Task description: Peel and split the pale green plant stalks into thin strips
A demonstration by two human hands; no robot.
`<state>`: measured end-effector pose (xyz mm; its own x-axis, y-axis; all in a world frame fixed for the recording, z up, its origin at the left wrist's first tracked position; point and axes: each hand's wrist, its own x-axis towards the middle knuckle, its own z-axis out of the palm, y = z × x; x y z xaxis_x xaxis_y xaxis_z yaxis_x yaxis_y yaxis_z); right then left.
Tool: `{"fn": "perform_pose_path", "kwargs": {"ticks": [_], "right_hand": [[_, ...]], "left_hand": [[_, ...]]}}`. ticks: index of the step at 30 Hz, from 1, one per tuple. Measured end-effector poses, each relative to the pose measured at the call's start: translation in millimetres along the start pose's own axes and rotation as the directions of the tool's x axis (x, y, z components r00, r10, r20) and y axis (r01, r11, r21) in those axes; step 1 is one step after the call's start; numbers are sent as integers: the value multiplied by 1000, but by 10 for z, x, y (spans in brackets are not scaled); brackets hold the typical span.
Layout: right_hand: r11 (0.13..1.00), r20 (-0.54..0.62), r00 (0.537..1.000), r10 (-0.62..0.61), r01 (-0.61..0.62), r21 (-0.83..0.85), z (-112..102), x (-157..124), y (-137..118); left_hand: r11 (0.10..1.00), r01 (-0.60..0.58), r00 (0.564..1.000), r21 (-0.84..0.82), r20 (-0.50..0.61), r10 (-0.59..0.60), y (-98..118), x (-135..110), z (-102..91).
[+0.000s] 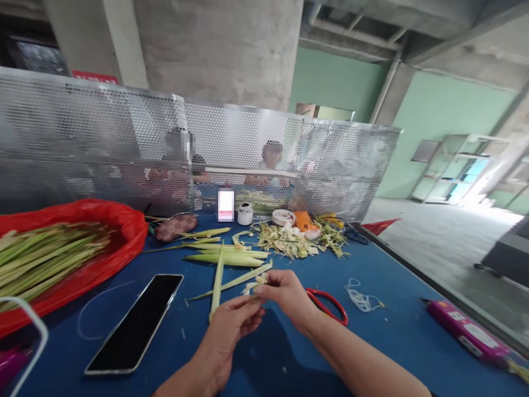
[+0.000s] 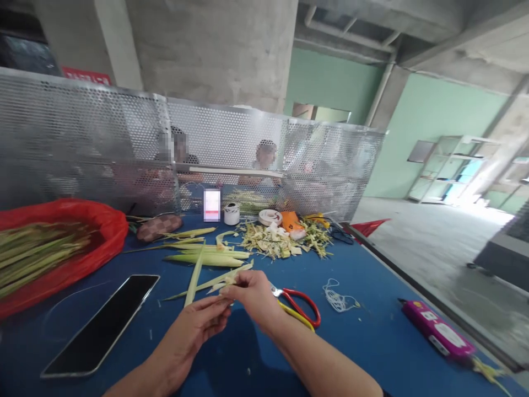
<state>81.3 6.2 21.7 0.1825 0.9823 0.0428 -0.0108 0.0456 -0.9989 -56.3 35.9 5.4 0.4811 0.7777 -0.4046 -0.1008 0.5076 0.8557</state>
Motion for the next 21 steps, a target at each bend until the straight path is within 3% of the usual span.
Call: {"fn": "perform_pose_path", "kwargs": {"ticks": [5,8,12,15,18,21], "right_hand": [[998,13,999,50,-50,-35,0,31,35],[991,4,997,83,-82,-107,-234,175,14],[943,-150,976,159,-195,-270,-940,502,-3],[887,-332,926,178,-297,-354,-1556,721,24],[849,-478,870,120,-340,-405,-2068,874,58],[840,-554,832,-29,-280,-465,-2448,1008,61]], "left_hand": [[998,29,999,57,41,-31,-45,7,14],[992,16,999,124,34,-21,1,-65,42],[986,50,998,159,42,-57,14,-108,52],[982,87,991,165,88,-103,-63,-54,37],[980,103,984,172,124,-125,-161,33,22],[979,113,979,171,146,-139,-221,104,9]]}}
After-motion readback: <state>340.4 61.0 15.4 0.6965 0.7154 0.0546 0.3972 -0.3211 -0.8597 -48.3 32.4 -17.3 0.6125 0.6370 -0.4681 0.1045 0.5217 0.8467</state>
